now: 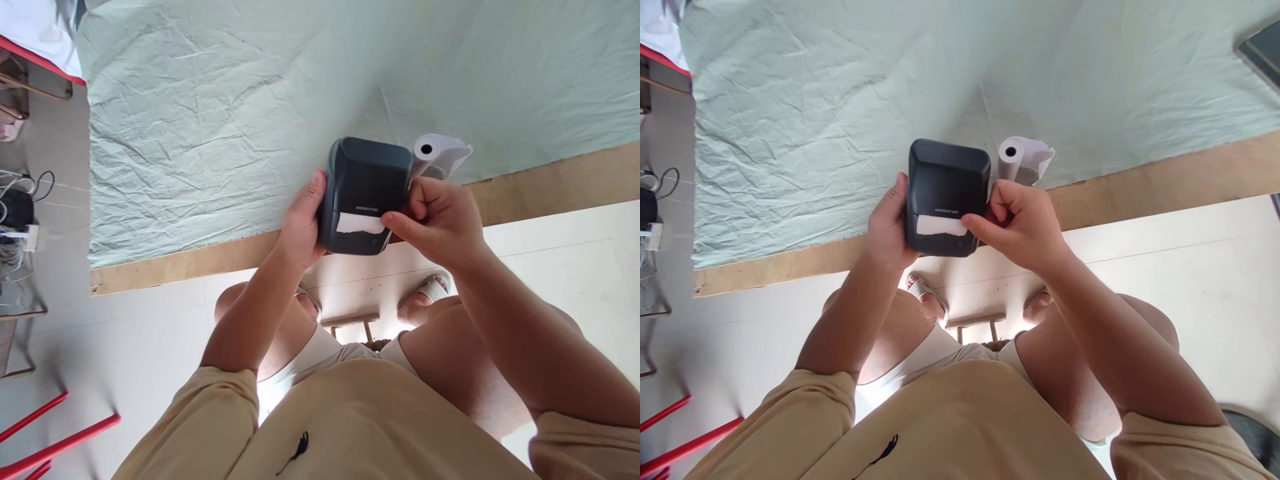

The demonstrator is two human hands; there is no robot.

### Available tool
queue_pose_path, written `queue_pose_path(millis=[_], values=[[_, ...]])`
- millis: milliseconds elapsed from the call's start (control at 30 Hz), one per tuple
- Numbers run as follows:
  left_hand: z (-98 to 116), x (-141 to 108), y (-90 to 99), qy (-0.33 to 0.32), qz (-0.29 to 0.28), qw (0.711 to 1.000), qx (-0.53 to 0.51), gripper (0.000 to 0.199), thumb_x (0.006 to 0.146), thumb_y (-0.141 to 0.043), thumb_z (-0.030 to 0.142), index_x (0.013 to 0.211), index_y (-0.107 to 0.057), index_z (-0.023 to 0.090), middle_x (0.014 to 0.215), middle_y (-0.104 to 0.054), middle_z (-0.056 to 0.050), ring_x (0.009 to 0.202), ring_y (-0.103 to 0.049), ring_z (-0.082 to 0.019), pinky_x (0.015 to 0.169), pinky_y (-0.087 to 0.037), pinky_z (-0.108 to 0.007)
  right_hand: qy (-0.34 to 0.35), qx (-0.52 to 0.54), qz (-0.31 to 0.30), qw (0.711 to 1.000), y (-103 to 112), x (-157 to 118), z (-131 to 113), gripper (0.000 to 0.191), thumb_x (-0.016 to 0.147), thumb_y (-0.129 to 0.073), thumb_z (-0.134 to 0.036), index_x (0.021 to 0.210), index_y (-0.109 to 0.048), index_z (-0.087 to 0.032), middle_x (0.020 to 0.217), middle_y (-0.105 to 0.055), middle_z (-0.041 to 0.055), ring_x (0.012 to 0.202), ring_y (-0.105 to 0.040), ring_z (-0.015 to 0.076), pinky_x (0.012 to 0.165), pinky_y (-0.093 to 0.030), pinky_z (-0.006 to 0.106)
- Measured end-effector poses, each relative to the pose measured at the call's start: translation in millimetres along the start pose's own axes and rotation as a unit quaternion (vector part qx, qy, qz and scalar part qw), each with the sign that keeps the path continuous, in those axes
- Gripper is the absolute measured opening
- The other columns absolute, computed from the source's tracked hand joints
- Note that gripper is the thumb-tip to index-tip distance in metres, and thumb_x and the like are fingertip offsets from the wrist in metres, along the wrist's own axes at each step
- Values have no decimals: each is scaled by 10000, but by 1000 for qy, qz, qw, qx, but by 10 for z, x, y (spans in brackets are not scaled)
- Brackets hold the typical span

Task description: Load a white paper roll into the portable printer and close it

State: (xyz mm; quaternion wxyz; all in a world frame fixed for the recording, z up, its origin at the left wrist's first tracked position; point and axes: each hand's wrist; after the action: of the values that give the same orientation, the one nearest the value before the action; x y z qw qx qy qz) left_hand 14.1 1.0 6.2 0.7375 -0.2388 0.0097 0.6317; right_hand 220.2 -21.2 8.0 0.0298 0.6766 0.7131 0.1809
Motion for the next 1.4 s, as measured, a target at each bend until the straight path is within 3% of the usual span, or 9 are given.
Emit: queue_pose_path(millis=[200, 333, 467, 600, 733, 867, 1100, 1233, 1400], values=[[-6, 9, 16, -4, 17, 999, -34, 621, 1015, -617, 867, 939, -722, 259, 641, -638, 1, 653, -793, -227, 457, -577, -336, 98, -105, 12, 990, 77, 23, -81, 628, 890, -857, -442, 684, -292, -260, 539, -548, -60, 465, -466, 93, 437, -318, 272], [-9, 11, 9, 11, -24, 999, -37, 721, 988, -553, 945, 1051, -777, 263, 813, -768, -55, 928, -875, -307, 521, -617, -351, 192, -146, 129, 962, 52, 19, -188, 568, 942, -832, -337, 668, -341, -254, 501, -535, -69, 422, -491, 96, 416, -256, 301], [2, -8, -23, -8, -32, 999, -20, 670, 979, -617, 910, 1011, -782, 262, 813, -767, -55, 943, -874, -310, 545, -626, -345, 206, -98, 234, 945, -3, 41, -270, 557, 1030, -768, -282, 680, -335, -259, 528, -494, -60, 551, -734, 156, 421, -304, 292], [40, -50, -51, -20, -43, 999, -27, 535, 980, -739, 785, 1061, -810, 260, 918, -828, -55, 1086, -880, -321, 650, -685, -350, 207, -143, 207, 945, -16, 92, -280, 312, 1032, -729, -257, 800, -523, -288, 668, -713, -52, 615, -765, 168, 475, -421, 304], [68, -86, -48, -47, -88, 994, -32, 351, 1012, -809, 597, 1111, -822, 261, 1071, -867, -43, 1194, -862, -292, 740, -693, -332, 211, -327, 157, 908, -3, 104, -268, 86, 975, -706, -211, 943, -726, -287, 762, -805, -32, 520, -584, 133, 487, -306, 329], [87, -88, -37, -35, -81, 996, -4, 474, 932, -860, 697, 1060, -804, 244, 1063, -859, -52, 1197, -846, -311, 711, -664, -333, 171, -400, 50, 899, 52, 103, -259, 138, 912, -783, -274, 1046, -794, -306, 689, -728, -26, 529, -510, 146, 521, -199, 340], [74, -75, -26, -30, -54, 998, -13, 415, 971, -830, 654, 1059, -819, 248, 1043, -869, -41, 1148, -860, -287, 701, -674, -311, 133, -198, 4, 971, 215, 141, -425, 318, 832, -791, -213, 1133, -822, -310, 887, -822, -29, 539, -548, 123, 524, -391, 331], [19, -51, 8, -15, -30, 999, -14, 452, 1009, -751, 691, 1150, -830, 269, 924, -844, -33, 890, -856, -254, 527, -586, -300, 65, 13, 163, 984, 480, 276, -249, 165, 954, -709, -300, 1079, -812, -333, 1027, -818, 48, 781, -730, 232, 546, -488, 377], [12, -39, 23, 10, -27, 999, -30, 523, 1020, -711, 746, 1230, -799, 275, 953, -852, -25, 675, -794, -200, 423, -483, -286, 17, -4, 263, 965, 760, 369, 321, 141, 963, -802, -405, 942, -692, -320, 802, -636, 5, 605, -607, 173, 538, -538, 364]])
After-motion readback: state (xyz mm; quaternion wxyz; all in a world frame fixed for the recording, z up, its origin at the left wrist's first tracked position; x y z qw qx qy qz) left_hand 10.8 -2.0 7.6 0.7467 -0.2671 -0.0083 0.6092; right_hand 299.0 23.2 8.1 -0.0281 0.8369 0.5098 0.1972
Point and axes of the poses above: each hand's wrist, its own x-axis towards the middle knuckle, its own y-axis out of the back of the hand, z = x × y
